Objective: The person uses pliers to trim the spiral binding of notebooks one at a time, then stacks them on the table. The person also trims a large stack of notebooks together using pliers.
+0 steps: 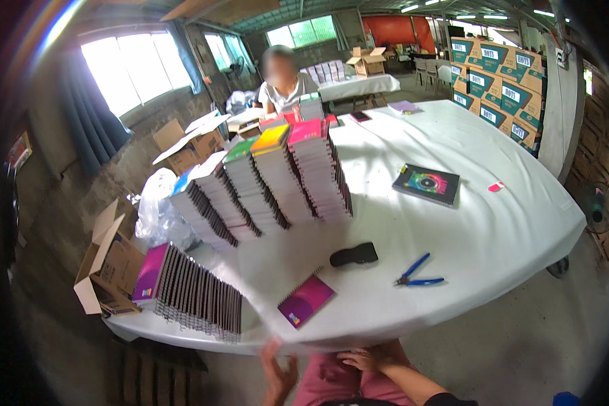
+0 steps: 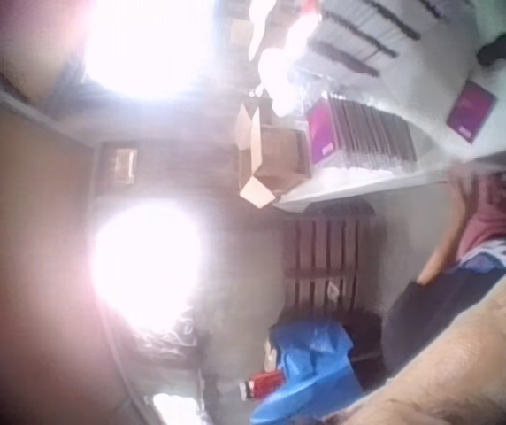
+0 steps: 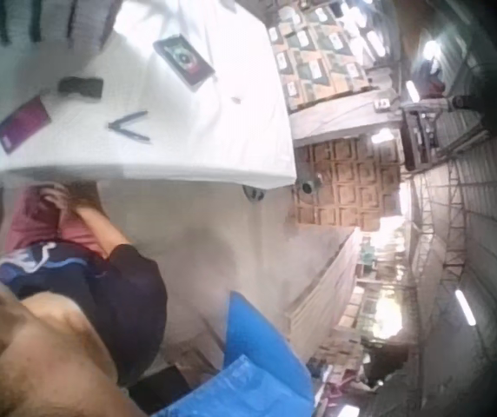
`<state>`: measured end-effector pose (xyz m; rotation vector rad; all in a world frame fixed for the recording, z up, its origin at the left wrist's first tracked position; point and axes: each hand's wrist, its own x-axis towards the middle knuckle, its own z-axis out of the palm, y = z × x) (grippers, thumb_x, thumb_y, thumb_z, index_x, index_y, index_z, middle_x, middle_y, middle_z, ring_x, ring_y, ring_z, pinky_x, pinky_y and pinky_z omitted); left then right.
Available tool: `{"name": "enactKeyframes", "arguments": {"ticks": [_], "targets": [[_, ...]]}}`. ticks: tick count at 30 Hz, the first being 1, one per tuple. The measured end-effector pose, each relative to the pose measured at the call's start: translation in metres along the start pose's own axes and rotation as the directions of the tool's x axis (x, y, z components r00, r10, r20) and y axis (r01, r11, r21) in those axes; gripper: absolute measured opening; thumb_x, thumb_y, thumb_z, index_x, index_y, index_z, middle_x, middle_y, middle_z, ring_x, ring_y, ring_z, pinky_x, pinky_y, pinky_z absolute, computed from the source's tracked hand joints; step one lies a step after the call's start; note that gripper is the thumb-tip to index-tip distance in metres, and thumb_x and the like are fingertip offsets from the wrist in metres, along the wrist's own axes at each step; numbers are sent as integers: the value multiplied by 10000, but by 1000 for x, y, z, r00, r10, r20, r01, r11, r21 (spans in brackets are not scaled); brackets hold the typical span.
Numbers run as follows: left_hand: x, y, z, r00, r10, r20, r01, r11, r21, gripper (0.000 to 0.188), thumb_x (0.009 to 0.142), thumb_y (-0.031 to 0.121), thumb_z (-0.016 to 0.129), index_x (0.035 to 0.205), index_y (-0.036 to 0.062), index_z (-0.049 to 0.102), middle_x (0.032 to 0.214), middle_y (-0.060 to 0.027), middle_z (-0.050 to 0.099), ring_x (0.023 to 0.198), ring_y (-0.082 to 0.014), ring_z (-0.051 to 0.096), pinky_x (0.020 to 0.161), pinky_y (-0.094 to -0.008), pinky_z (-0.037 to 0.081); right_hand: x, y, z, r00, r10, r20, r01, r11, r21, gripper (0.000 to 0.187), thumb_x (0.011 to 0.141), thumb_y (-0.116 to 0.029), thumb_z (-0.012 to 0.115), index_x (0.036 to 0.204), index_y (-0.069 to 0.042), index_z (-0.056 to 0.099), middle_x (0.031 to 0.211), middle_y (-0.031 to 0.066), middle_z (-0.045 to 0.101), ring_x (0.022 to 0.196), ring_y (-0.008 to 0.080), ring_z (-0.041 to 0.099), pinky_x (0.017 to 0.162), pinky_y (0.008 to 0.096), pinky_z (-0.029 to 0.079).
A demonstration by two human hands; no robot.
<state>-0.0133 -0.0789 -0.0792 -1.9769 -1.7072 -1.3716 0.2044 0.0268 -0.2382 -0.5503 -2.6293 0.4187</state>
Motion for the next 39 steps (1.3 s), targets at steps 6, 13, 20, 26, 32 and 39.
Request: {"name": "enactKeyframes", "arguments": {"ticks": [6,13,20,26,32,39], "targets": [[-106,26,11,489,-434,757,276,900,337,748,749,536,614,1407,340,315,1505,-41,220,1391,-285,180,995,-686,191,49,54,-55,834,513,204,-465,852,-241,622,878,-580,423,1336,-160,440,1363,157,424,1242,300,402,1005,424,331],[-127,-98,118,660,-272,701,203,962,183,637,802,505,571,1245,57,484,1241,-160,519,1195,-404,434,949,-535,380,30,102,-15,724,655,218,-661,749,-56,663,874,-597,417,1352,-137,412,1384,159,399,1265,289,375,1015,419,318],[-87,-141,148,241,-537,809,553,761,340,700,811,525,551,1333,104,347,1343,-136,410,1261,-361,355,1009,-476,325,-20,114,29,644,732,224,-740,520,427,706,871,-614,410,1368,-113,384,1405,161,373,1287,277,348,1025,415,305],[-105,-134,119,139,-559,817,778,573,259,772,820,542,534,1408,144,230,1431,-116,317,1317,-325,286,1061,-426,279,-74,105,31,535,677,506,-736,79,672,785,876,-644,355,1402,-63,314,1446,174,296,1325,265,286,1031,398,301],[-90,-48,8,-212,-587,781,977,-133,165,908,819,650,491,1480,192,71,1497,-45,223,1357,-220,213,1095,-359,210,-112,57,-20,179,595,783,-932,-153,329,880,842,-712,310,1384,-20,347,1318,184,460,1197,260,450,956,357,381],[-391,-7,-106,-524,-708,474,700,-41,713,785,759,542,585,1384,173,286,1416,-107,344,1282,-273,340,1025,-395,317,-28,-37,-197,613,346,710,-755,521,398,307,866,-175,575,1136,-35,617,1006,114,665,935,176,614,812,289,470]]}}
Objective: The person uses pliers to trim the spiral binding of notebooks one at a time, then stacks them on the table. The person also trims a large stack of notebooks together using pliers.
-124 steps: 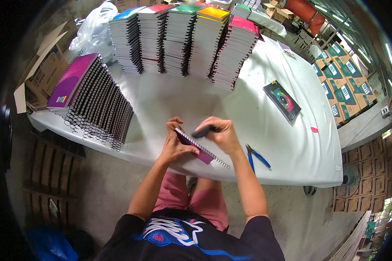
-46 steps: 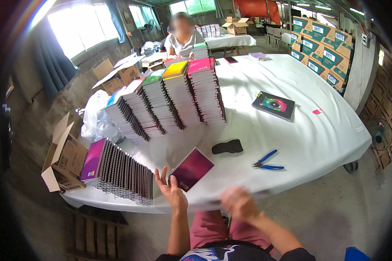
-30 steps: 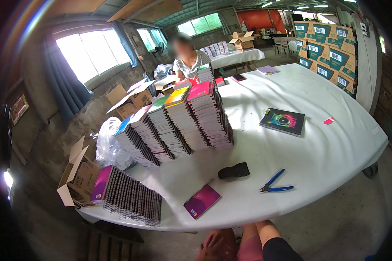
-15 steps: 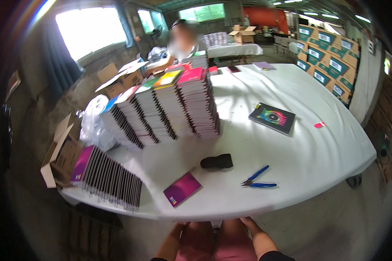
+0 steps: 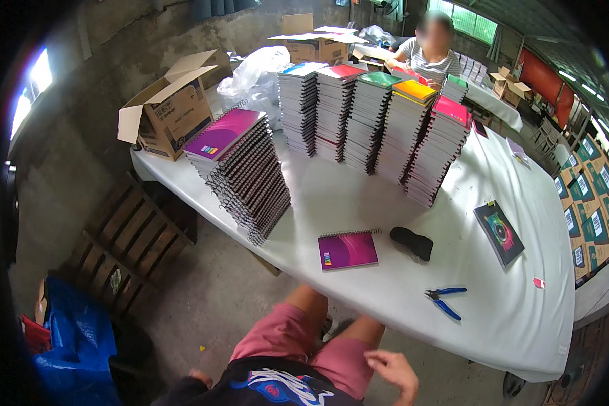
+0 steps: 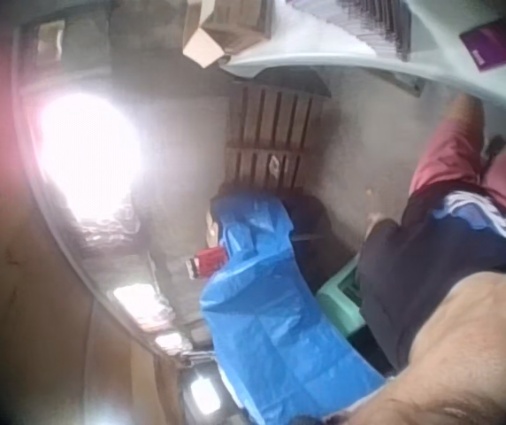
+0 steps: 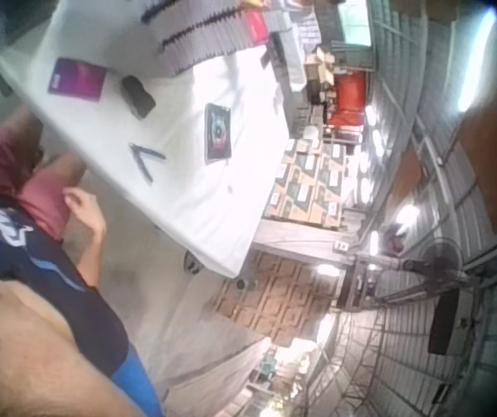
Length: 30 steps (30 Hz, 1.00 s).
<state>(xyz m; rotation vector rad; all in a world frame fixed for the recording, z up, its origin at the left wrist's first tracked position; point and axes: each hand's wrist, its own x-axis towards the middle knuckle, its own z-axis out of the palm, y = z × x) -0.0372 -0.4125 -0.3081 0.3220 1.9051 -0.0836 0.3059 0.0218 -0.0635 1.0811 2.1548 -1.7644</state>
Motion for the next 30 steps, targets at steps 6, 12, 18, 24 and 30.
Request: {"name": "enactKeyframes", "arguments": {"ticks": [6,12,18,24,30], "targets": [[21,-69,69,999,50,-3,-49,993,104,690,709,449,667,1302,157,469,1347,-160,448,1217,-319,448,964,-427,409,106,-163,-33,566,-812,-146,716,571,-401,345,785,-16,578,1128,-54,602,1117,146,620,1089,322,563,929,368,436],[-68,108,-117,439,396,-806,-547,830,110,578,732,270,719,1258,154,510,1344,-157,436,1207,-346,446,963,-436,412,212,-189,-68,808,-577,122,445,462,-767,495,660,-148,772,1113,-51,598,980,129,631,922,295,599,834,356,478],[-178,188,-263,-212,312,-926,-846,417,333,501,768,167,711,1232,110,531,1300,-142,471,1159,-317,502,934,-387,433,173,-246,-76,895,-419,157,425,688,-588,461,654,-100,790,1067,-26,599,854,55,607,803,158,587,705,305,488],[-264,264,-337,-406,149,-902,-914,-72,400,642,832,317,662,1362,82,387,1344,-128,446,1218,-257,454,958,-411,380,110,-391,-47,567,-736,-370,808,583,79,635,746,-11,682,1320,-79,419,1033,86,611,784,117,623,656,224,523],[-279,305,-354,-456,150,-877,-880,-226,418,652,877,397,591,1382,61,352,1354,-188,434,1248,-296,420,1007,-391,336,162,-449,8,600,-644,-474,784,592,188,503,804,-52,618,1269,-29,426,906,112,645,688,133,635,624,245,527]]}}
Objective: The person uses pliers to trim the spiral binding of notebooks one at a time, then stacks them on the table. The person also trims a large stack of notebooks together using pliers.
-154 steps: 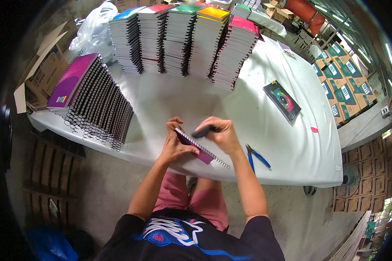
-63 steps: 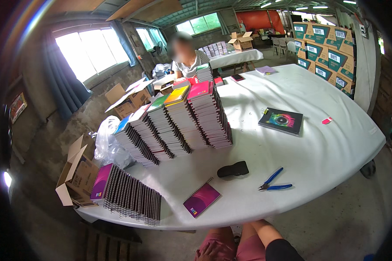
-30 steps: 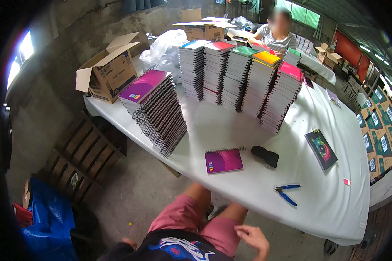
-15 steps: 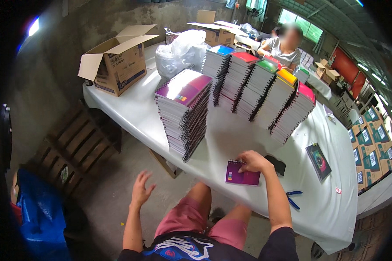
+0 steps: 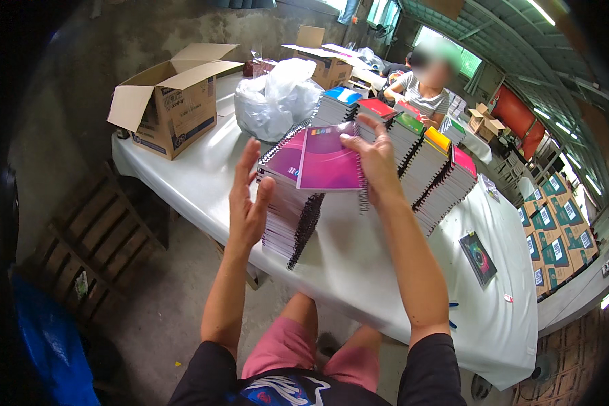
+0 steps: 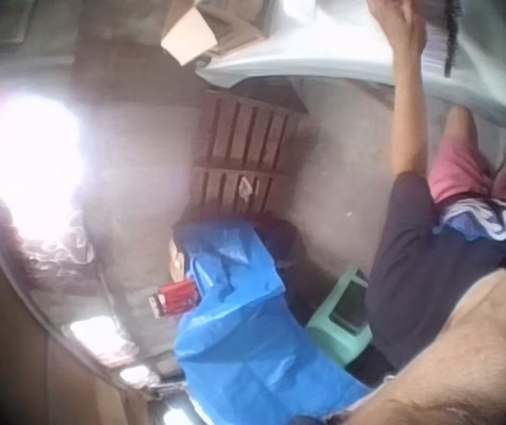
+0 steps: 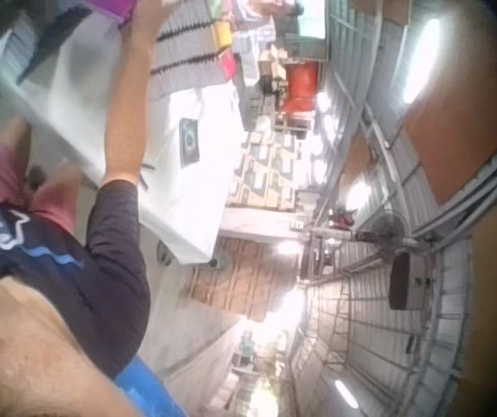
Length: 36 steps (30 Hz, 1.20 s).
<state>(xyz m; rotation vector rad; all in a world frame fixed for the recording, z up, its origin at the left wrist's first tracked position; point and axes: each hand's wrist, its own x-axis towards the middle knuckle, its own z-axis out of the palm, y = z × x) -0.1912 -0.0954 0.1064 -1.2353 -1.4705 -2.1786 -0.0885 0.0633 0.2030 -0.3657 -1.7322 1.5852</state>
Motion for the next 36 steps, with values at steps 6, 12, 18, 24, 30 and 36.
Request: {"name": "enactKeyframes", "arguments": {"ticks": [6,12,18,24,30,36], "targets": [[2,2,10,1000,22,-4,-22,1000,-9,495,908,357,557,1257,11,494,1292,-190,488,1208,-297,461,1003,-366,348,5,25,2,996,82,-34,-87,979,-183,435,826,-121,574,1233,-17,461,862,89,653,653,107,609,540,224,458],[-2,-2,16,997,33,-67,-38,997,-69,526,878,394,594,1240,23,508,1297,-169,480,1207,-266,455,1008,-354,335,19,37,10,982,-188,12,137,667,-733,427,877,-343,537,1178,-41,551,992,180,656,905,259,629,823,340,457],[3,-3,25,977,8,-213,-19,999,-48,525,905,403,547,1248,10,495,1273,-171,499,1176,-260,473,983,-339,355,44,42,-23,969,-244,-23,208,870,-448,581,906,-582,406,1171,-93,571,961,86,634,950,187,580,872,327,420],[20,3,37,974,-68,-217,81,995,53,489,959,415,435,1190,0,551,1094,-135,617,1029,-207,569,907,-313,417,54,85,12,980,-121,157,109,991,82,622,965,-496,317,1059,47,606,917,104,654,818,148,606,753,250,469],[19,2,41,951,26,-308,-9,998,56,461,945,377,497,1099,-46,597,1040,-123,635,936,-157,576,838,-272,434,43,75,32,998,-70,4,65,952,298,485,947,-371,442,899,61,658,703,72,628,587,111,562,564,232,448],[16,-4,41,963,-69,-262,73,997,6,514,960,413,440,1133,-52,570,1067,-164,621,994,-180,579,878,-289,432,41,80,30,981,-194,-16,194,972,130,498,964,-378,404,901,40,667,672,61,613,596,101,573,569,228,454]]}}
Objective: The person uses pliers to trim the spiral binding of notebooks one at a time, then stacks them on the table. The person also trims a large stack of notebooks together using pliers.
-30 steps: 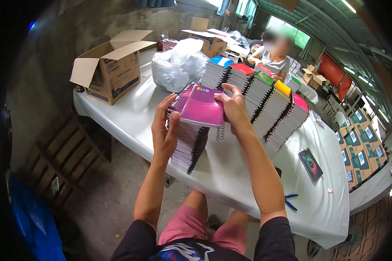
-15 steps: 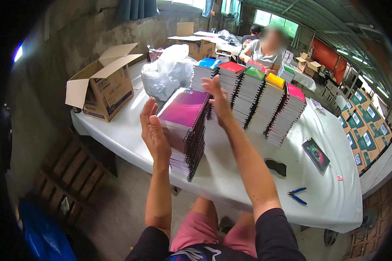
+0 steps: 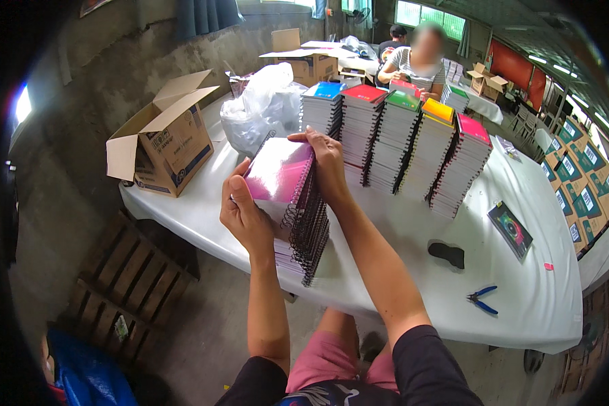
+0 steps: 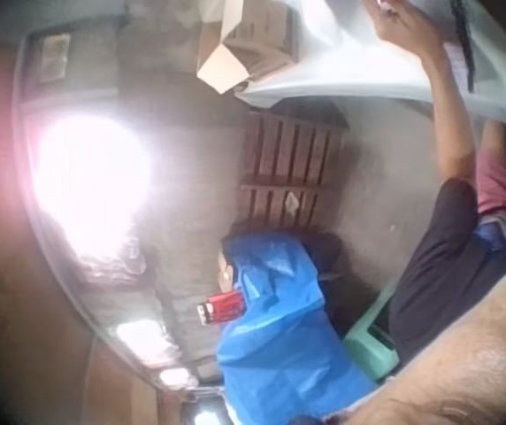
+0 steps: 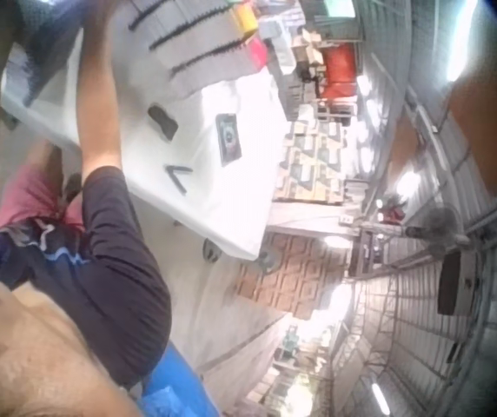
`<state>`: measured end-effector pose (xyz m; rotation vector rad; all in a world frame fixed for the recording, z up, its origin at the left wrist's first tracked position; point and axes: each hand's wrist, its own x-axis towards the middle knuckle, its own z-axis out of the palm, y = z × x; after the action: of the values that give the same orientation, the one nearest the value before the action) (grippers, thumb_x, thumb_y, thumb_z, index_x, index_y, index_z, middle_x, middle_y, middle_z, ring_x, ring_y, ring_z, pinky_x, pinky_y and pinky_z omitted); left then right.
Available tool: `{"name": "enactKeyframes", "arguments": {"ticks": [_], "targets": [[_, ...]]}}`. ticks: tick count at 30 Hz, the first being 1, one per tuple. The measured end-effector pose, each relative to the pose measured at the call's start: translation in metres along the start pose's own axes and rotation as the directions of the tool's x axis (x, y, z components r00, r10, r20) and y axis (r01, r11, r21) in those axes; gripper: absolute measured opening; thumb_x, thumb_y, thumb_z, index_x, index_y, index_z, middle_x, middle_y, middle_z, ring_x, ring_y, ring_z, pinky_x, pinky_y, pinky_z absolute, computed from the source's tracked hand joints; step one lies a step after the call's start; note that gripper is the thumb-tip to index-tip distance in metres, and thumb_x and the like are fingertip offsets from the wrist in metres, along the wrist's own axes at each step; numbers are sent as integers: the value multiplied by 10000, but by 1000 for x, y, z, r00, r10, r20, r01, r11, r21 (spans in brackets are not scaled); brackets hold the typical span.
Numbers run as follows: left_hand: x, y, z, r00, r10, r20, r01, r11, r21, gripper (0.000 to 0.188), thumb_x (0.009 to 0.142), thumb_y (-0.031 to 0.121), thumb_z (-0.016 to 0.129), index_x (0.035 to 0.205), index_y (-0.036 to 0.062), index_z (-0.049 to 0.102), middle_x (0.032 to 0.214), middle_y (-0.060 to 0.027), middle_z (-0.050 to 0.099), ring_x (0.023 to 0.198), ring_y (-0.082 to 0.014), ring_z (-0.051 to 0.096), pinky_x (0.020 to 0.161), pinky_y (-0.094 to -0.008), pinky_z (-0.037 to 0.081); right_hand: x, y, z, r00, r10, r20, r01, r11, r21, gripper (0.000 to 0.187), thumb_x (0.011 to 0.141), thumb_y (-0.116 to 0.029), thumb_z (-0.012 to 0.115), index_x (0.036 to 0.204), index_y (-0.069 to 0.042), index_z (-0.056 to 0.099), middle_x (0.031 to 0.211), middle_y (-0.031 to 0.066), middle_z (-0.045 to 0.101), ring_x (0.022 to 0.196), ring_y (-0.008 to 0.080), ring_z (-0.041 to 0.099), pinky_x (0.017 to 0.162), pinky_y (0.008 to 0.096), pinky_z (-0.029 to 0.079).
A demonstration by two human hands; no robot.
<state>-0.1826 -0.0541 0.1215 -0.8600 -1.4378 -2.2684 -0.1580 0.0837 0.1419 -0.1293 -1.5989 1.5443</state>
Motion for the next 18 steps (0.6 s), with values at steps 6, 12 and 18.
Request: {"name": "enactKeyframes", "arguments": {"ticks": [6,12,18], "targets": [[0,-20,-33,990,130,-49,-125,988,96,806,884,684,180,1357,55,354,1308,-163,488,1270,-234,392,1074,-392,222,0,41,-46,987,158,6,-155,956,248,555,949,-515,329,1263,-91,502,1276,116,523,1250,233,396,1022,474,235],[-74,-101,-120,799,-554,235,559,828,53,878,847,719,299,1445,89,172,1377,-178,418,1290,-264,377,1060,-393,232,-73,179,-153,729,433,529,-181,869,-461,755,610,56,565,1338,-72,408,1244,68,543,1183,168,453,994,274,330],[-99,-127,-124,780,-456,429,89,759,644,1081,461,215,883,1370,29,328,1147,-169,579,1138,-242,523,922,-397,426,-84,169,-108,676,506,535,-300,853,-427,703,673,94,587,1332,-66,403,1189,21,551,1078,124,485,915,264,411]]}}
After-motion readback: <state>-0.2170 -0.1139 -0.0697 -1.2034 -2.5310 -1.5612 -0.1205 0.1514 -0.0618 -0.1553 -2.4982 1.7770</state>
